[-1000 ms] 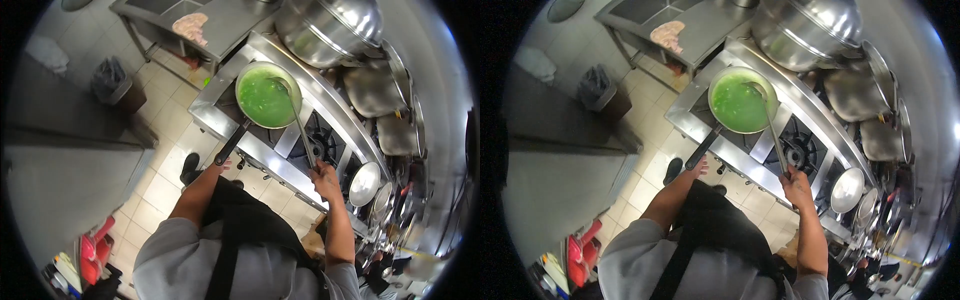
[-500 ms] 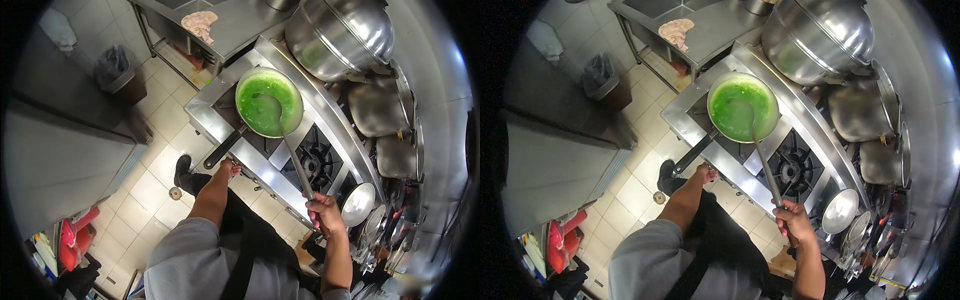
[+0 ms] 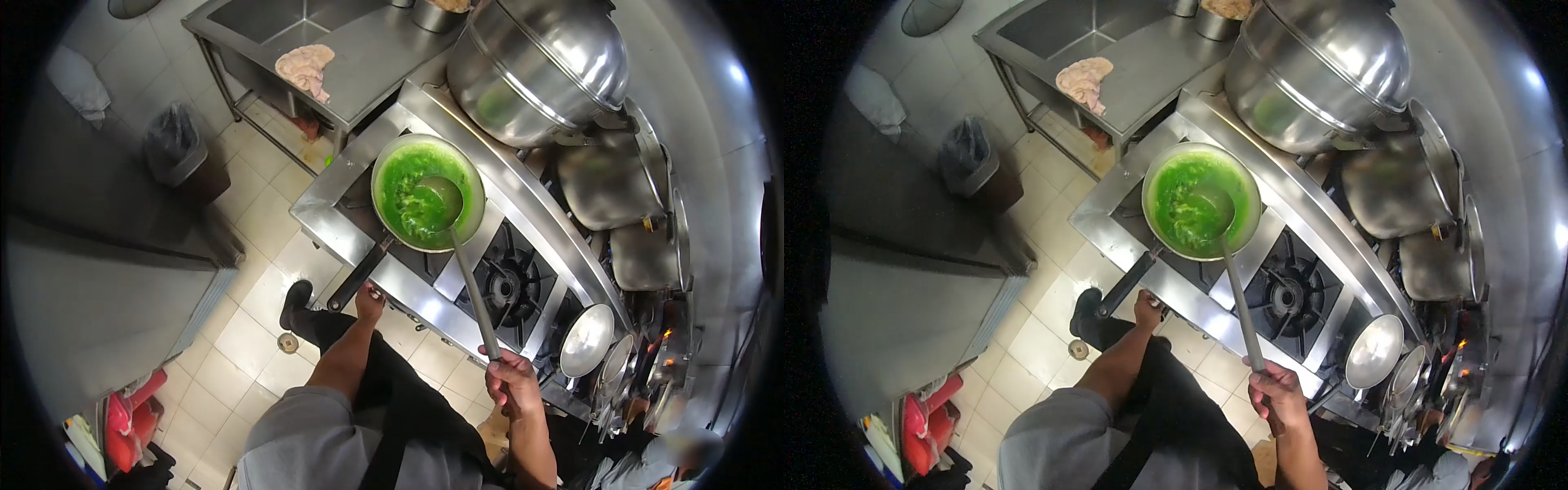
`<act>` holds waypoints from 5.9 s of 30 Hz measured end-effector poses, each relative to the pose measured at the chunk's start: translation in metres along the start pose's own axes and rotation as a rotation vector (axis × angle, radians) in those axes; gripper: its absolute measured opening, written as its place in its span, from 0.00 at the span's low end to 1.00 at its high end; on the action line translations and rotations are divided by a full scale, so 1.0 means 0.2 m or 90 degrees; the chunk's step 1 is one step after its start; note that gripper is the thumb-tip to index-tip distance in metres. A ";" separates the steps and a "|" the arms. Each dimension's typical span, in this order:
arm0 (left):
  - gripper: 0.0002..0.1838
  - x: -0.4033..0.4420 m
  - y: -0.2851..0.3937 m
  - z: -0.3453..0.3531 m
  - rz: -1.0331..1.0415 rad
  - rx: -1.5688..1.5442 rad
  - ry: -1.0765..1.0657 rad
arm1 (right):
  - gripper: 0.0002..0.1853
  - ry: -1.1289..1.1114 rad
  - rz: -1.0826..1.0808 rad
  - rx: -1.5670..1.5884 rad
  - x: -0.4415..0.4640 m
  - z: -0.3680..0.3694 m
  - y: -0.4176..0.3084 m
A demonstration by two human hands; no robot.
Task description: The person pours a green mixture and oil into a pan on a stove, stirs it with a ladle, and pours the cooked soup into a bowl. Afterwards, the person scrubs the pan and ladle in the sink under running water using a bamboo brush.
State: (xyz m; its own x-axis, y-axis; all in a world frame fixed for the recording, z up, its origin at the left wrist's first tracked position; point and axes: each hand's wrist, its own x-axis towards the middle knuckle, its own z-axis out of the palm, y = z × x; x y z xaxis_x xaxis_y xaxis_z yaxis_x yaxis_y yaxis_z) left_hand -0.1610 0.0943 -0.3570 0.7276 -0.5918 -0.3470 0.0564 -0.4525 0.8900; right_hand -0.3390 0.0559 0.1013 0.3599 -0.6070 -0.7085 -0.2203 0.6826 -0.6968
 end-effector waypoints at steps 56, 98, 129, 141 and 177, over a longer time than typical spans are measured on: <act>0.07 0.62 1.19 -1.01 -0.276 0.013 -0.827 | 0.10 0.445 -0.296 -0.175 0.42 1.13 0.62; 0.09 -2.05 1.17 -1.72 -0.296 0.672 -1.637 | 0.18 1.011 0.152 0.132 -2.42 2.65 1.90; 0.09 -3.02 0.98 -1.75 0.020 0.904 -1.821 | 0.22 1.307 0.386 0.302 -2.46 2.72 2.29; 0.10 -3.07 0.88 -1.90 0.108 0.863 -1.775 | 0.13 1.268 0.311 0.342 -2.64 2.83 2.46; 0.07 -3.11 0.91 -2.01 0.274 0.812 -1.743 | 0.18 1.273 0.216 0.328 -2.65 2.92 2.71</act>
State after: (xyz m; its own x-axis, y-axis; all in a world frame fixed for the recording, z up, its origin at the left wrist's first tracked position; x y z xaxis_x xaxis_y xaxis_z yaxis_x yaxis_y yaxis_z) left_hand -0.3295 0.6486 0.1398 -0.6481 0.5836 -0.4892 -0.3728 0.3171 0.8721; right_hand -0.1191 0.9855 0.1650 -0.9521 0.2715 -0.1408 0.2887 0.6464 -0.7063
